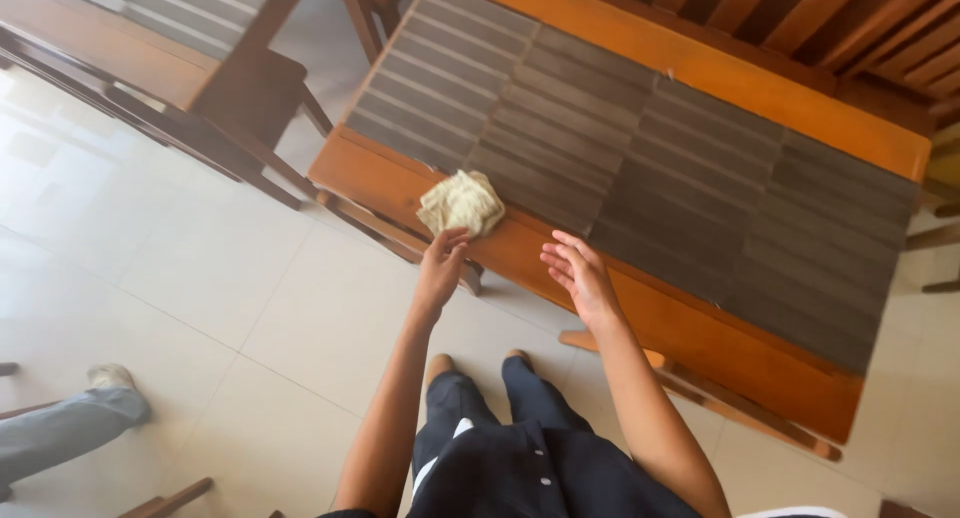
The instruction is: Cleaning wooden chairs and a table using a cloth in a restaurant dining room.
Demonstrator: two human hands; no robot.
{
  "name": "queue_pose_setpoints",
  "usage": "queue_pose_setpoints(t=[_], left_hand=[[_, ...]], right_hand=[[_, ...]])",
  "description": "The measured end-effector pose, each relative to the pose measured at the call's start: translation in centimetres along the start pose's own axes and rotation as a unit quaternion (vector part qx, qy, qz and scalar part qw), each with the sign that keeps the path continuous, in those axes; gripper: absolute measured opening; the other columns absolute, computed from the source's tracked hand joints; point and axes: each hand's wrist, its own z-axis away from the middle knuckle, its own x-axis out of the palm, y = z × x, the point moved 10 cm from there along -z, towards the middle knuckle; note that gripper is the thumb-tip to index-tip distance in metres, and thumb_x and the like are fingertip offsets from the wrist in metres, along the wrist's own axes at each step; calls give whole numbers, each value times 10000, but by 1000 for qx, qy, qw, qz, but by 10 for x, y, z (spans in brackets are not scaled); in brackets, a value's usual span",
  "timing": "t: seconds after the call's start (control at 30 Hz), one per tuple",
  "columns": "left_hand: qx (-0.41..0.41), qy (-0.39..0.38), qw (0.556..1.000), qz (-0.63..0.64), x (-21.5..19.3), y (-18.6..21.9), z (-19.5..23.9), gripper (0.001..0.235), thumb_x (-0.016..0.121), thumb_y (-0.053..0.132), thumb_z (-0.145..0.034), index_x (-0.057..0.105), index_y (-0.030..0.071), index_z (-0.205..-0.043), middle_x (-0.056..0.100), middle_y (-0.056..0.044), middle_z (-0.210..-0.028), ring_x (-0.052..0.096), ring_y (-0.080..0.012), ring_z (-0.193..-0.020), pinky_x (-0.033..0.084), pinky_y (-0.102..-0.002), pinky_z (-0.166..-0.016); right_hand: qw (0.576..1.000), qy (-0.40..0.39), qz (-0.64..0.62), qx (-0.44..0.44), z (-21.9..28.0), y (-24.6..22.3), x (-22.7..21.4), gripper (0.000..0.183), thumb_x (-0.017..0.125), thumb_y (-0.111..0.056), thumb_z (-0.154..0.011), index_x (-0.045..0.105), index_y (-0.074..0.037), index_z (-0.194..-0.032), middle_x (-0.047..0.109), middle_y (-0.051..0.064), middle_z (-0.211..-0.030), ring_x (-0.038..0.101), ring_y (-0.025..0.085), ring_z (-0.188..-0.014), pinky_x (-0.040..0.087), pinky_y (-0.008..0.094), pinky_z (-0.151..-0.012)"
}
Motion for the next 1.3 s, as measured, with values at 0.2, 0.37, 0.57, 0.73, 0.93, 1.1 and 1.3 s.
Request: queue_pose_setpoints(t=[0.2,0.37,0.57,0.73,0.93,1.1,1.3], left_hand=[[15,-18,999,-24,-55,20,-48,354,559,133,-992,612,23,-1324,701,-139,-1265,654,-206,-1172,518,-324,-975],[0,-89,996,-27,-90,18,-86,371,543,131,-994,598,20,-1344,688,-133,-1296,639,-189,-1189,511,-322,-969],[-45,-117,992,-30,-128,32,-107,396,551,153,-994,579,35,-1370,671,-123,-1306,624,-198,-1183,515,-321,-931],[-37,-121,992,-21,-134,-7,-136,387,558,177,-1000,576,35,-1360,656,-117,-1321,646,-207,-1198,526,-324,-963],[-8,-103,989,-108,-122,-9,-156,363,564,161,-982,615,43,-1322,693,-151,-1296,680,-240,-1160,526,-347,-953],[21,-136,980,-145,-108,-73,-179,340,587,157,-964,646,38,-1278,741,-174,-1201,715,-240,-1114,553,-346,-899],[-34,-221,962,-155,-89,-68,-196,359,595,157,-953,636,44,-1291,735,-174,-1155,721,-246,-1047,547,-338,-884]], right_hand=[[1000,26,-16,-8,-45,10,39,452,555,-241,-1000,562,-73,-1420,680,87,-1269,655,163,-1155,507,308,-944],[994,89,-55,-24,-44,13,79,442,542,-238,-1004,566,-77,-1416,683,85,-1270,653,160,-1155,506,301,-944],[989,124,-76,-28,-51,27,124,448,556,-237,-999,566,-74,-1416,698,96,-1249,663,162,-1143,523,306,-942],[988,146,-54,-23,-66,52,117,474,594,-255,-984,574,-75,-1422,700,105,-1266,666,162,-1143,510,298,-923],[963,230,123,-66,-127,85,73,568,738,-270,-877,609,-81,-1397,662,131,-1351,631,225,-1190,505,366,-954],[894,303,307,-123,-171,111,64,878,875,-400,-728,497,-37,-1432,589,231,-1373,568,369,-1265,466,445,-1029],[846,345,401,-59,-205,121,68,741,925,-415,-671,620,-11,-1212,616,242,-1200,601,389,-1121,503,473,-946]])
